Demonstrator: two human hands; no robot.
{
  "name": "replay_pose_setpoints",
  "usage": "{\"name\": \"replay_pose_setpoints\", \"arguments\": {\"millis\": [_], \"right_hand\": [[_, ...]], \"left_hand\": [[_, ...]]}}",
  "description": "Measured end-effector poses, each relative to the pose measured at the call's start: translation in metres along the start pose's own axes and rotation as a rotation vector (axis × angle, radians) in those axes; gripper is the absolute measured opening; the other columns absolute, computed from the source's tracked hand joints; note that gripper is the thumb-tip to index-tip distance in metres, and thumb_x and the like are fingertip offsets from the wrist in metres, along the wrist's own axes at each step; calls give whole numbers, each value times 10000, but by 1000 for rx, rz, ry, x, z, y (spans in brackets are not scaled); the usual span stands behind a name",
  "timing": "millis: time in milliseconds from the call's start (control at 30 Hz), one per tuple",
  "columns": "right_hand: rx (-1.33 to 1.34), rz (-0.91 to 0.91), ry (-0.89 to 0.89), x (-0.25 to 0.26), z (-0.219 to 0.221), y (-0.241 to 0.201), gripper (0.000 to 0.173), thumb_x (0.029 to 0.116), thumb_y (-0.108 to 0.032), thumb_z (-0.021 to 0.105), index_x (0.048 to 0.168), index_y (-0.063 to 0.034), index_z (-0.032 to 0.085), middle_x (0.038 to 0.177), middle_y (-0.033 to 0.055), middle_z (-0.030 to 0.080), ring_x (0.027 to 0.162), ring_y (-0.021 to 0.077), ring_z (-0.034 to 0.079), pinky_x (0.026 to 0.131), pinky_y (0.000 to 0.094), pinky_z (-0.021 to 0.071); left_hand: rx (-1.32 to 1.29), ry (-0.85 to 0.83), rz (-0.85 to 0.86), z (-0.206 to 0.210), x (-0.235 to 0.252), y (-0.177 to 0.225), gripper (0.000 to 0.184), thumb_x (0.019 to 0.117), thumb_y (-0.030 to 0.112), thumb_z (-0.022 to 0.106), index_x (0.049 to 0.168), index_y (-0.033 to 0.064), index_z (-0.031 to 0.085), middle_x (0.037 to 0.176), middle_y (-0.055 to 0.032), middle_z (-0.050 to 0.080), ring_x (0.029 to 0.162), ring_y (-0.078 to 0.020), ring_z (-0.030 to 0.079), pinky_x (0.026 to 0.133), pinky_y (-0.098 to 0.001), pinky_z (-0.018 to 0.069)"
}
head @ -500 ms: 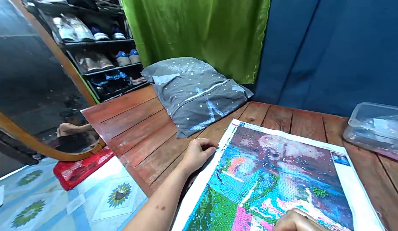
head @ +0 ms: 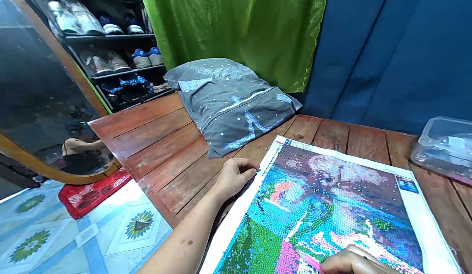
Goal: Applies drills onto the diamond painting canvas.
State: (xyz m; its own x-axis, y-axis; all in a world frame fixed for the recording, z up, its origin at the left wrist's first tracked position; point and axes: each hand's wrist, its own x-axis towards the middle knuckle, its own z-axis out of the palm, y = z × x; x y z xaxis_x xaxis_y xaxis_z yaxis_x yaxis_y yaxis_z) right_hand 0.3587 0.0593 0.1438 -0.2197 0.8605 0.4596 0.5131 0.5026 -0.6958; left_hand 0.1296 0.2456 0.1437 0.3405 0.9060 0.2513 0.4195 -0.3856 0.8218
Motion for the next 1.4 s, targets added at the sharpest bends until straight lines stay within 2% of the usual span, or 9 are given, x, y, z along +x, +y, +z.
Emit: {"name": "replay_pose_setpoints", "arguments": {"millis": [433, 567, 733, 833, 1033, 1167, 1300, 1400], "right_hand": [[-7, 5, -13, 0, -1, 1, 160, 913, -58, 642, 928, 64, 744, 800, 194, 712, 777, 243, 626, 759, 303, 478], [-3, -1, -31, 0, -1, 1, 164, 921, -52, 631, 952, 61, 747, 835, 197, 724, 801, 249, 638, 787, 314, 483], [-5, -7, -19, 0, 0, 0, 167, 923, -58, 631, 935, 68, 740, 814, 195, 715, 790, 243, 624, 778, 306, 471], [-12, -13, -27, 0, 0, 0, 168, 926, -58, 626, 935, 63, 742, 811, 194, 714, 782, 255, 622, 774, 323, 471], [-35, -25, -30, -1, 1, -1, 161, 926, -61, 630, 934, 49, 747, 815, 187, 719, 774, 262, 630, 763, 342, 476], [-31, -22, -28, -2, 3, 0, 167, 928, -70, 629, 936, 48, 747, 813, 186, 719, 768, 258, 625, 758, 339, 469], [-59, -34, -20, -2, 4, -1, 165, 934, -74, 626, 926, 41, 744, 804, 182, 716, 764, 265, 629, 757, 353, 467], [-100, -52, -25, -3, 5, -2, 167, 944, -78, 617, 921, 30, 742, 822, 179, 726, 780, 273, 632, 760, 359, 461]], "left_hand": [[-14, 0, 4, 0, 0, -1, 96, 975, 6, 637, 1000, -21, 726, 926, -61, 716, 765, -48, 633, 735, -213, 524], [-2, -4, 15, 0, 0, -1, 95, 973, 1, 637, 998, -22, 725, 922, -63, 715, 771, -50, 634, 741, -219, 522], [16, -8, 28, 0, 0, -1, 106, 973, 7, 631, 1010, -27, 724, 945, -83, 721, 804, -79, 651, 776, -263, 537], [3, -9, 25, -1, 0, -3, 107, 972, 4, 630, 1009, -20, 727, 955, -76, 724, 815, -70, 654, 782, -255, 537], [1, -8, 12, -1, -1, -1, 108, 975, 2, 630, 1016, -19, 727, 925, -67, 715, 771, -53, 635, 740, -229, 525], [-29, -10, 17, -1, 3, -6, 103, 961, 7, 644, 1003, -19, 734, 939, -69, 727, 813, -60, 652, 783, -245, 531], [-4, -2, 42, 1, 2, -5, 99, 957, 10, 648, 996, -18, 734, 944, -74, 720, 819, -68, 651, 784, -238, 528], [108, 11, 126, 3, -1, -5, 106, 947, 15, 653, 997, -14, 742, 962, -98, 712, 881, -124, 665, 825, -287, 538]]}}
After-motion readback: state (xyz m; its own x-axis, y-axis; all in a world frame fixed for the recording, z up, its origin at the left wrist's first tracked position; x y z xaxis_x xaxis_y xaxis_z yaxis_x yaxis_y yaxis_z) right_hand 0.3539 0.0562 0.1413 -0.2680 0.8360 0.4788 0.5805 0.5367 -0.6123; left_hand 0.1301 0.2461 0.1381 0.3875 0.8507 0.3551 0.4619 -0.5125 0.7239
